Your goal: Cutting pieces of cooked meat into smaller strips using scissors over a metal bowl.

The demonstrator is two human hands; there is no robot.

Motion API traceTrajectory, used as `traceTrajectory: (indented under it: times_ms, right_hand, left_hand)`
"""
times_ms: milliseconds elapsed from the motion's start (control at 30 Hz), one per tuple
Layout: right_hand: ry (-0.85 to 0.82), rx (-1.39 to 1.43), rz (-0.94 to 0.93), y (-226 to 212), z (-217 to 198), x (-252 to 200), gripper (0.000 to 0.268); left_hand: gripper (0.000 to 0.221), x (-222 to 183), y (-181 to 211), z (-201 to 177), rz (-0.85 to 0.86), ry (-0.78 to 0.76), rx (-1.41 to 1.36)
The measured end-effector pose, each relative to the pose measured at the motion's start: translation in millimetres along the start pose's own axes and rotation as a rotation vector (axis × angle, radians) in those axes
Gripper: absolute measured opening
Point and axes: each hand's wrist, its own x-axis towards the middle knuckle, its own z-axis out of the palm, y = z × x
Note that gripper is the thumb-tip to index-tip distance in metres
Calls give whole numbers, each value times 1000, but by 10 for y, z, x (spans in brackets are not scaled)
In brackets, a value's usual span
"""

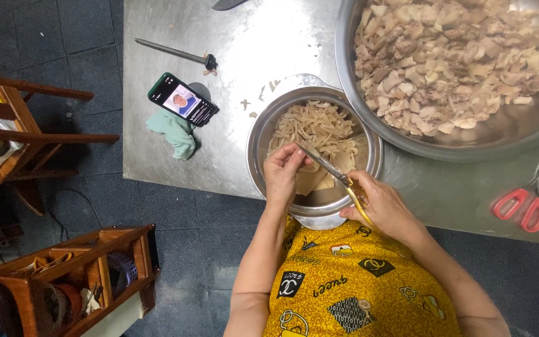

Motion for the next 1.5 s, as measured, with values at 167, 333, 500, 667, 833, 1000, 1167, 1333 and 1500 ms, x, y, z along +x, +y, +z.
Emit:
traceTrajectory:
  times_ms: [167, 333, 500, 667, 833, 1000, 1167, 1333, 1500]
  right_hand:
    - [2, -36, -26, -1, -9, 40, 77]
    - [54, -42, -53, 121, 66, 68, 75]
    - [104, -81, -79, 251, 193, 82, 66]
    - [217, -61, -186, 253, 246, 92, 56]
    - [209, -58, -163, 311, 286, 111, 50]
    - [212, -86, -136, 324, 299, 107, 57]
    - [220, -114, -83, 92, 129, 77, 67]
    - [241, -127, -121, 276, 236, 113, 62]
    - [278, -110, -159, 381, 309, 149, 49]
  left_hand:
    - [12, 0, 7, 17, -8, -24, 23]
    - [15, -36, 20, 56, -22, -2, -5]
    - [11, -9, -105, -1, -51, -14, -22]
    - [10, 19, -182, -33, -184, 2, -180]
    - [9, 52, -202, -57, -178, -1, -180]
    - [11, 4, -217, -15, -227, 10, -212]
    - [10, -106, -454, 45, -268, -10, -189]
    - [12, -122, -359, 120, -274, 4, -182]
    - [12, -129, -370, 107, -278, 34, -175]
